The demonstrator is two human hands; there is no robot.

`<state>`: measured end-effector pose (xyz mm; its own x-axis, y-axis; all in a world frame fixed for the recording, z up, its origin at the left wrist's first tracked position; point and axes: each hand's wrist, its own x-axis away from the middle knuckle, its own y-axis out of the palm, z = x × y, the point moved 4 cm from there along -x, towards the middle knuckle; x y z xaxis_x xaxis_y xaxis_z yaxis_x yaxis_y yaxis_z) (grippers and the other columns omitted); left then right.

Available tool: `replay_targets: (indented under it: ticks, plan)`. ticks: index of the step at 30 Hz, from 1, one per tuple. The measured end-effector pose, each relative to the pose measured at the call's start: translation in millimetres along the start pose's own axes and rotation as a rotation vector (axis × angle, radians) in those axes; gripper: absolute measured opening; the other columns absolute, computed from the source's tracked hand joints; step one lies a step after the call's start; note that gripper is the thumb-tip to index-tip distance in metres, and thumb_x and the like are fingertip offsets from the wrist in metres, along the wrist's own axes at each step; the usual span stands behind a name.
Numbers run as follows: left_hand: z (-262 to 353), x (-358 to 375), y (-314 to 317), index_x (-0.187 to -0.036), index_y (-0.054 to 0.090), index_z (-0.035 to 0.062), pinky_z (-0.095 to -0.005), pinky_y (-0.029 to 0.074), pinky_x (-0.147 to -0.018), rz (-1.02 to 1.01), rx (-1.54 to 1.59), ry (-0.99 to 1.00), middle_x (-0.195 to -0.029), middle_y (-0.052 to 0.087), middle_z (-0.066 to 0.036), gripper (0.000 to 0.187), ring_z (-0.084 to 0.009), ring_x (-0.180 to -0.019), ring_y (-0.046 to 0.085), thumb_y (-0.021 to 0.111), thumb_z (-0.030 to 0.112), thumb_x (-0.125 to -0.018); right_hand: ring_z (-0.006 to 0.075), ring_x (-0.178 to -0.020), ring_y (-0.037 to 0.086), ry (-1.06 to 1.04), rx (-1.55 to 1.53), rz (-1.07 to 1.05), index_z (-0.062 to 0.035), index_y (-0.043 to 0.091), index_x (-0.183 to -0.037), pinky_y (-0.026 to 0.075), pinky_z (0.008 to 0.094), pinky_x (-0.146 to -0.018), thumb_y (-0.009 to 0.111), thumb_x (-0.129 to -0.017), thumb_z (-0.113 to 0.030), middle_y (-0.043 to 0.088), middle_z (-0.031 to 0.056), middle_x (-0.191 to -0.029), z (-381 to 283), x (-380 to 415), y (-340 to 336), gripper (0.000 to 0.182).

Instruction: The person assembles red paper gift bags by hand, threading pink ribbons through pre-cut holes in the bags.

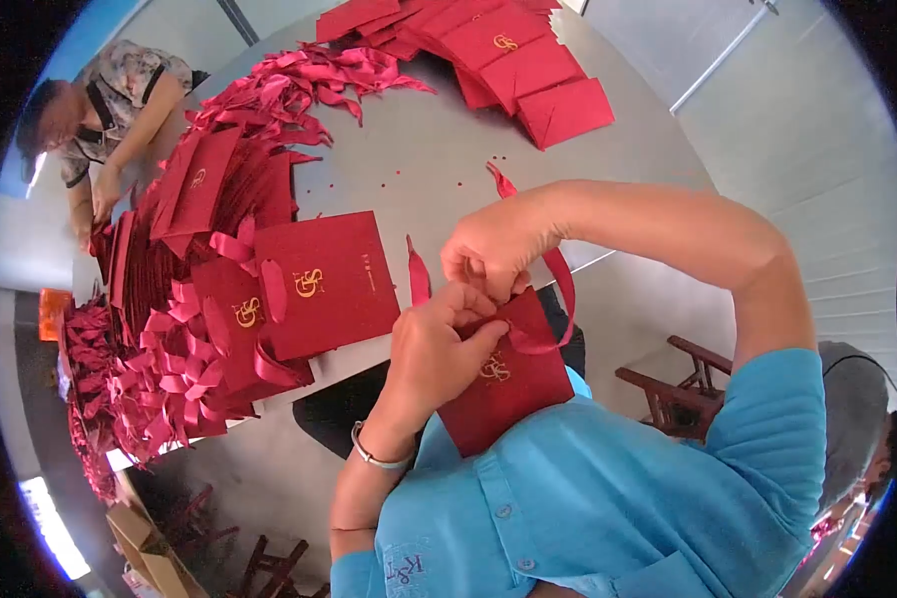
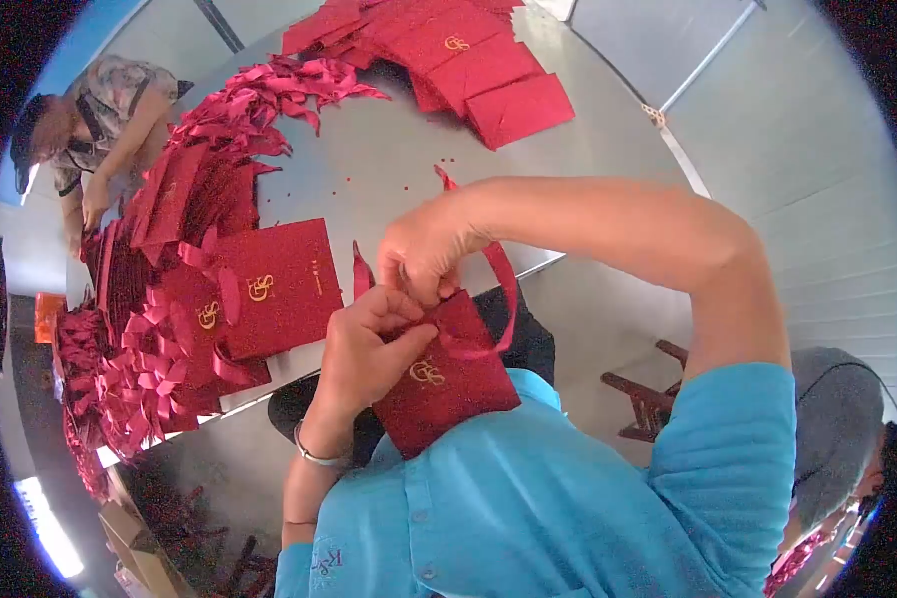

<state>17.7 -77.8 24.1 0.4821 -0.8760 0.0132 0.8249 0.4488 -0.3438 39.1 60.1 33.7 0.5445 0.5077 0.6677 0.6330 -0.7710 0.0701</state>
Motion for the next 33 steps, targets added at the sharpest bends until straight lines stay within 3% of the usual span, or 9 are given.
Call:
replay_targets:
  ticks: [2, 11, 13, 17, 19, 27, 29, 31, 33]
  plan:
    - [-4, -2, 2, -0.086, 0.062, 0.0036, -0.0305, 0.05, -0.059, -0.014, 0.053, -0.029, -0.072, 0.069, -0.01, 0.022, -0.0202, -0.065, 0.068, 0.075, 0.013, -0.071, 0.0129, -0.066, 0.058, -0.07, 0.289, 0.415, 0.0003, 0.058, -0.093, 0.045, 0.0285, -0.055, 0.06, -0.067, 0.006, 0.063, 0.0052, -0.074, -7, 9, -9, 0.027]
    - [-22, -8, 8, -0.086, 0.061, 0.0016, -0.0289, 0.049, -0.061, -0.121, 0.036, -0.184, -0.072, 0.068, -0.011, 0.02, -0.0181, -0.066, 0.066, 0.072, 0.013, -0.074, 0.0256, -0.068, 0.062, -0.352, 0.527, 1.209, -0.0046, 0.052, -0.086, 0.047, 0.0344, -0.061, 0.06, -0.078, -0.004, 0.063, 0.0093, -0.076, 20, 24, -38, 0.011]
    - [-21, -10, 9, -0.089, 0.058, -0.001, -0.0209, 0.048, -0.059, -0.154, -0.014, -0.159, -0.075, 0.066, -0.004, 0.017, -0.0064, -0.07, 0.06, 0.071, 0.001, -0.077, 0.0249, -0.069, 0.062, -0.386, 0.486, 1.232, -0.005, 0.051, -0.085, 0.048, 0.0343, -0.061, 0.06, -0.079, -0.005, 0.063, 0.0096, -0.076, 24, 28, -38, 0.01]
    - [-15, -9, 11, -0.089, 0.058, -0.0005, -0.0213, 0.047, -0.059, -0.179, 0.034, -0.185, -0.074, 0.066, -0.004, 0.017, -0.0054, -0.071, 0.059, 0.071, 0.002, -0.077, 0.0211, -0.07, 0.063, -0.356, 0.532, 1.356, -0.005, 0.052, -0.086, 0.048, 0.0325, -0.062, 0.061, -0.081, -0.006, 0.063, 0.0097, -0.077, 33, 29, -47, 0.011]
    - [-15, -9, 12, -0.086, 0.061, 0.0026, -0.0326, 0.05, -0.064, -0.133, -0.038, -0.161, -0.076, 0.068, -0.013, 0.021, -0.023, -0.07, 0.067, 0.072, 0.015, -0.074, 0.0194, -0.07, 0.063, -0.356, 0.455, 1.332, -0.005, 0.054, -0.088, 0.048, 0.0318, -0.063, 0.062, -0.081, -0.007, 0.063, 0.0093, -0.078, 40, 30, -53, 0.012]
    - [-16, -8, 12, -0.096, 0.063, 0.0022, -0.0305, 0.052, -0.07, -0.081, -0.085, -0.084, -0.085, 0.07, -0.011, 0.024, -0.0196, -0.081, 0.068, 0.07, 0.013, -0.077, 0.0168, -0.062, 0.061, -0.314, 0.46, 1.43, -0.004, 0.063, -0.088, 0.048, 0.0299, -0.059, 0.066, -0.08, -0.011, 0.065, 0.0077, -0.078, 42, 62, -32, 0.01]
    - [-15, -9, 12, -0.1, 0.063, 0.0, -0.0259, 0.052, -0.071, -0.111, -0.114, -0.066, -0.086, 0.071, -0.01, 0.024, -0.0134, -0.082, 0.068, 0.069, 0.007, -0.078, 0.0214, -0.057, 0.06, -0.573, 0.508, 1.208, -0.0045, 0.064, -0.081, 0.047, 0.0321, -0.056, 0.067, -0.079, -0.014, 0.064, 0.0086, -0.073, 33, 60, -7, 0.01]
    - [-19, -9, 12, -0.096, 0.064, 0.0062, -0.0355, 0.053, -0.07, -0.119, -0.072, -0.113, -0.087, 0.07, -0.011, 0.024, -0.025, -0.081, 0.068, 0.07, 0.02, -0.076, 0.0236, -0.057, 0.06, -0.45, 0.6, 1.132, -0.0055, 0.064, -0.081, 0.047, 0.0331, -0.056, 0.068, -0.078, -0.015, 0.064, 0.0087, -0.072, 28, 70, 13, 0.011]
    - [-15, -9, 10, -0.097, 0.064, 0.0046, -0.031, 0.053, -0.071, -0.125, -0.102, -0.118, -0.087, 0.071, -0.01, 0.024, -0.0198, -0.081, 0.069, 0.07, 0.015, -0.077, 0.0258, -0.058, 0.059, -0.33, 0.692, 1.047, -0.0065, 0.065, -0.08, 0.047, 0.0341, -0.055, 0.068, -0.077, -0.017, 0.063, 0.0088, -0.071, 29, 80, 30, 0.012]
